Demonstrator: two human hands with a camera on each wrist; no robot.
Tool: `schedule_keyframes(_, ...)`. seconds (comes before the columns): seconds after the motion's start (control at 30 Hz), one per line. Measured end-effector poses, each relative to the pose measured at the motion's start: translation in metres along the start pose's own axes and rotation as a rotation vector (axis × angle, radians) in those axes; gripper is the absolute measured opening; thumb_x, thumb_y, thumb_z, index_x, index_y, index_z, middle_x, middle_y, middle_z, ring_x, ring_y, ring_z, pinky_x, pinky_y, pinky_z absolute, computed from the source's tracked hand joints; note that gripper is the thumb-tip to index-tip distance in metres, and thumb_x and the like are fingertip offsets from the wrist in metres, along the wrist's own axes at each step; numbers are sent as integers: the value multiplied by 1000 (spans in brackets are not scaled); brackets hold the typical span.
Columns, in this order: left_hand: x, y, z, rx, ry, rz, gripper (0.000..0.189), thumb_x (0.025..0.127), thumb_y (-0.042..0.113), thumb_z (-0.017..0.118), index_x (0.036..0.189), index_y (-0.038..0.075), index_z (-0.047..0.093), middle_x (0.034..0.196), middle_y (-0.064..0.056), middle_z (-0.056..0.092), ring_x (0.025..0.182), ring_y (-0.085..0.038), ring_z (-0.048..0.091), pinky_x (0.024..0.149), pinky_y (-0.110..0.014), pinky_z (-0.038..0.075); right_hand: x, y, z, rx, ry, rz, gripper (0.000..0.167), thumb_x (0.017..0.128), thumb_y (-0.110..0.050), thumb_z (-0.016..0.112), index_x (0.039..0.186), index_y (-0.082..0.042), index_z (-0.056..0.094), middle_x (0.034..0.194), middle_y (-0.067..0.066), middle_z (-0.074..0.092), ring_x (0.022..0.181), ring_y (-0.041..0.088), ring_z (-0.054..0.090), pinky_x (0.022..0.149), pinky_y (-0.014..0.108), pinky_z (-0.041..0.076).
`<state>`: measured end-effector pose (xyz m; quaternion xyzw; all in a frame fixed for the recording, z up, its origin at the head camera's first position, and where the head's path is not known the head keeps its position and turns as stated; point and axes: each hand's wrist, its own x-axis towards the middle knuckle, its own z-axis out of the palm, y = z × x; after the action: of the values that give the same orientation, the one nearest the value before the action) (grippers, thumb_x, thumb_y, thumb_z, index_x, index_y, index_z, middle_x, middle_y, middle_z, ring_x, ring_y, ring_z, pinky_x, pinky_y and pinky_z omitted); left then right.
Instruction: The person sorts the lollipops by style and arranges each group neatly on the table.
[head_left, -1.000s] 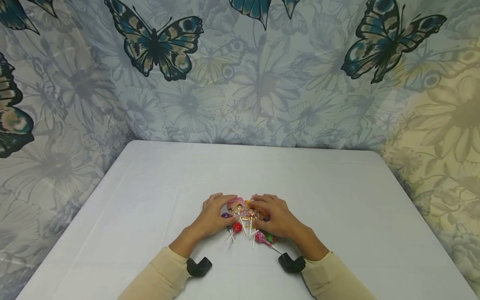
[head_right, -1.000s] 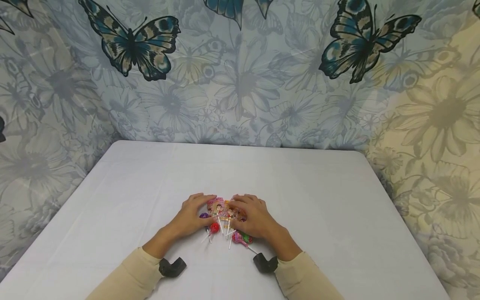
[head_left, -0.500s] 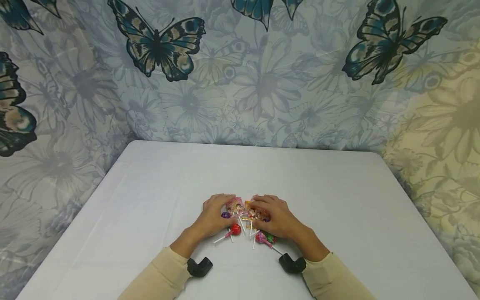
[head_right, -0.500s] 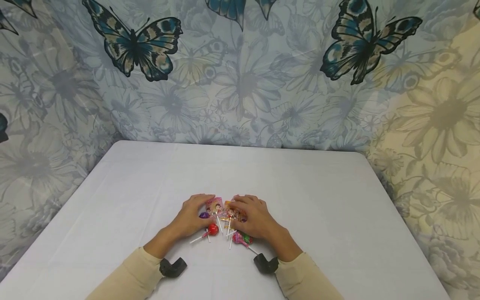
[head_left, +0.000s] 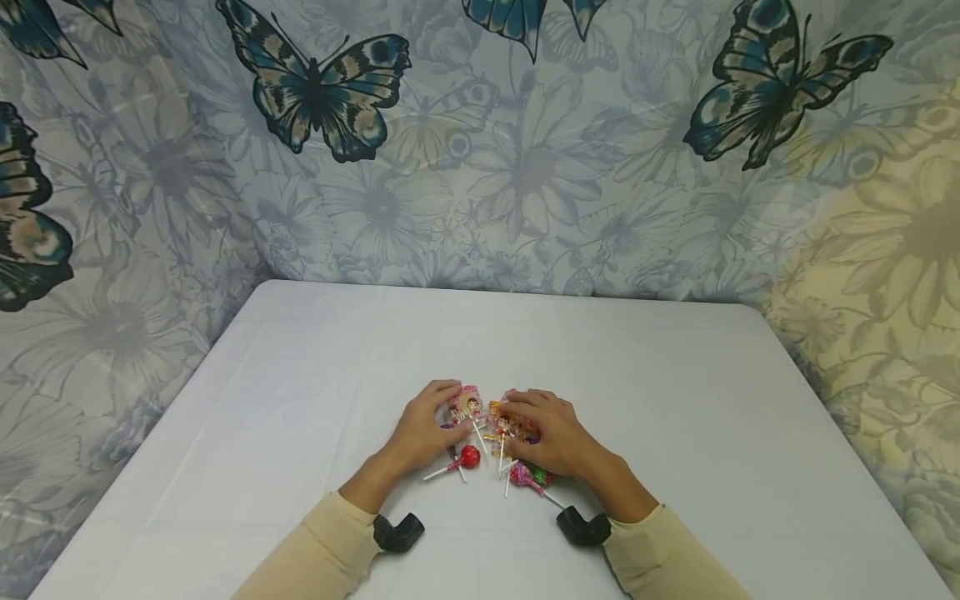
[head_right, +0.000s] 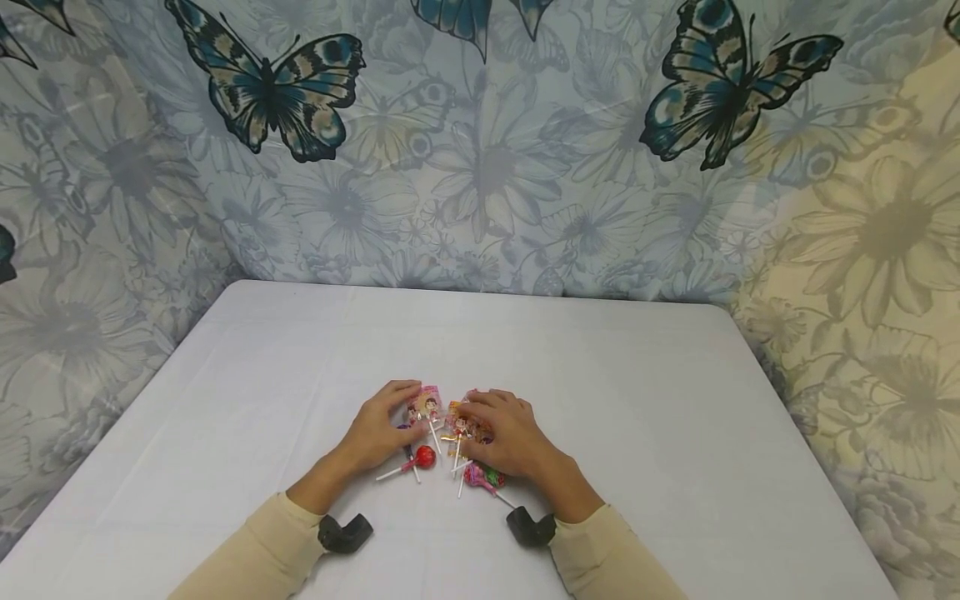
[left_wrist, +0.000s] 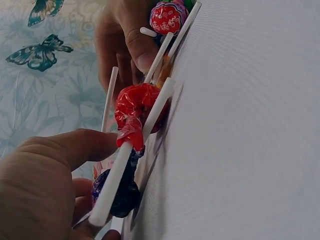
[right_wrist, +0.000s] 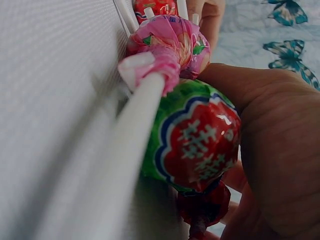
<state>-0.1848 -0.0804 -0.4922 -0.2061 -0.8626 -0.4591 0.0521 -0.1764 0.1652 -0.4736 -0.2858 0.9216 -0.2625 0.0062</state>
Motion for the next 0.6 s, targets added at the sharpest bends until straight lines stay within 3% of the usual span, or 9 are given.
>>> schedule_keyframes(0.33, 2, 6, -10, 6, 47, -1, 58, 77, 12, 81, 128, -3, 59, 132, -7, 53, 126, -30, 46, 104, -46, 34, 0, -5, -2, 26, -24, 14, 48, 85, -34, 72, 130, -21, 62, 139, 5, 50, 132, 33, 36, 102, 62, 23)
schedule_keyframes(0.6, 14, 9, -21, 10, 31, -30, 61, 77, 12, 81, 130, -6, 56, 134, -8, 52, 128, -30, 44, 104, -45, 35, -3, -5, -4, 18, -8, 0, 49, 84, -33, 73, 130, -19, 62, 139, 7, 51, 130, 33, 38, 101, 62, 25)
